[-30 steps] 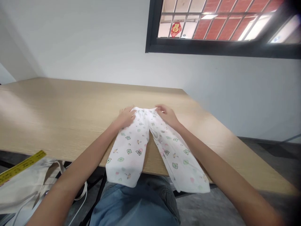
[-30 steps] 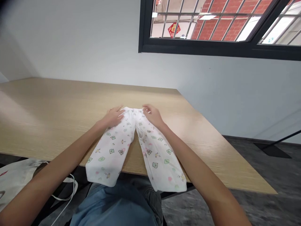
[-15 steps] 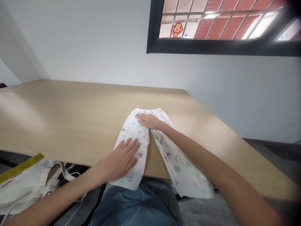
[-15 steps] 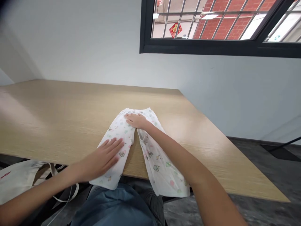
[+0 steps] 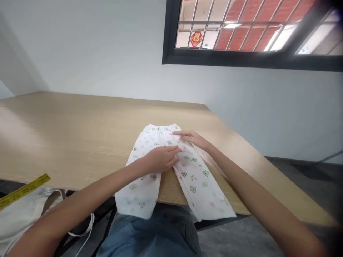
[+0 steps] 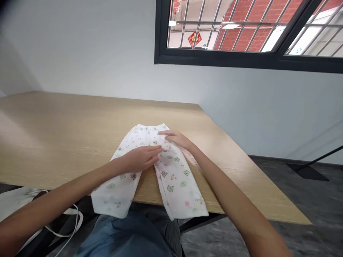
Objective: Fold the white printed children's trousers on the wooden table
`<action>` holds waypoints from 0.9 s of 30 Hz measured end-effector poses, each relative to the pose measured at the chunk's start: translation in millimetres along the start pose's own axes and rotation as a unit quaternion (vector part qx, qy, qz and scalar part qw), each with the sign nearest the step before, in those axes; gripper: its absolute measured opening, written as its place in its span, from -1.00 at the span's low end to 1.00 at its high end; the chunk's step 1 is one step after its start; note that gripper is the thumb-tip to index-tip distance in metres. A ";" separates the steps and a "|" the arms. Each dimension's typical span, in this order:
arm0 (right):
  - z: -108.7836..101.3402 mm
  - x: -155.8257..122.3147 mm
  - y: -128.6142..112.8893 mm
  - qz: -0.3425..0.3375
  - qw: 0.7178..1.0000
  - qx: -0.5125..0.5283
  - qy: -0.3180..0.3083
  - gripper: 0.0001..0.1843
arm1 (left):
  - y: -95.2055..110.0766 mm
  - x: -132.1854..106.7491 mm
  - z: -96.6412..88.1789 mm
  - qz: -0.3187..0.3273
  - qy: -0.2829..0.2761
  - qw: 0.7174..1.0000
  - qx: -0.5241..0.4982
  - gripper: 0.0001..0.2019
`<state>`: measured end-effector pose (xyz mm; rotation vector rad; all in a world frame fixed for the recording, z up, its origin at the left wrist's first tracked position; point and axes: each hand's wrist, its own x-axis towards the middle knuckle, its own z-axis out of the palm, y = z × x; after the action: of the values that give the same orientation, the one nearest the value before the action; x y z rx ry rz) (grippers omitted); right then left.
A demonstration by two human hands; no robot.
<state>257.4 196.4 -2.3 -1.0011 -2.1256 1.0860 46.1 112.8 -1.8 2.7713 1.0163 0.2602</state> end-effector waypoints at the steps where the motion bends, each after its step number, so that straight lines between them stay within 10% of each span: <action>1: 0.3 -3.4 3.5 0.008 1.000 -0.002 0.005 -0.61 | -4.6 22.3 3.8 0.000 -0.013 1.000 0.002 -0.57; 6: 5.4 0.8 20.1 0.048 0.996 -0.069 -0.016 -0.60 | -2.7 85.5 16.2 0.015 -0.064 0.998 0.011 -0.57; 11: 10.3 7.9 31.6 0.004 0.978 -0.206 -0.018 -0.53 | 54.5 33.6 21.5 0.144 -0.111 0.983 -0.012 -0.58; 17: 15.2 9.3 36.7 -0.003 0.957 -0.290 0.006 -0.52 | 115.7 -43.8 61.8 0.152 0.055 0.987 -0.022 -0.58; 27: 1.4 2.8 30.1 0.123 0.982 -0.048 0.135 -0.41 | 141.6 12.1 85.9 0.073 0.151 0.985 0.048 -0.83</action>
<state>265.8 210.0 -27.9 -1.4021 -1.8841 0.9035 162.4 5.2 -51.8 2.9591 0.9074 0.6869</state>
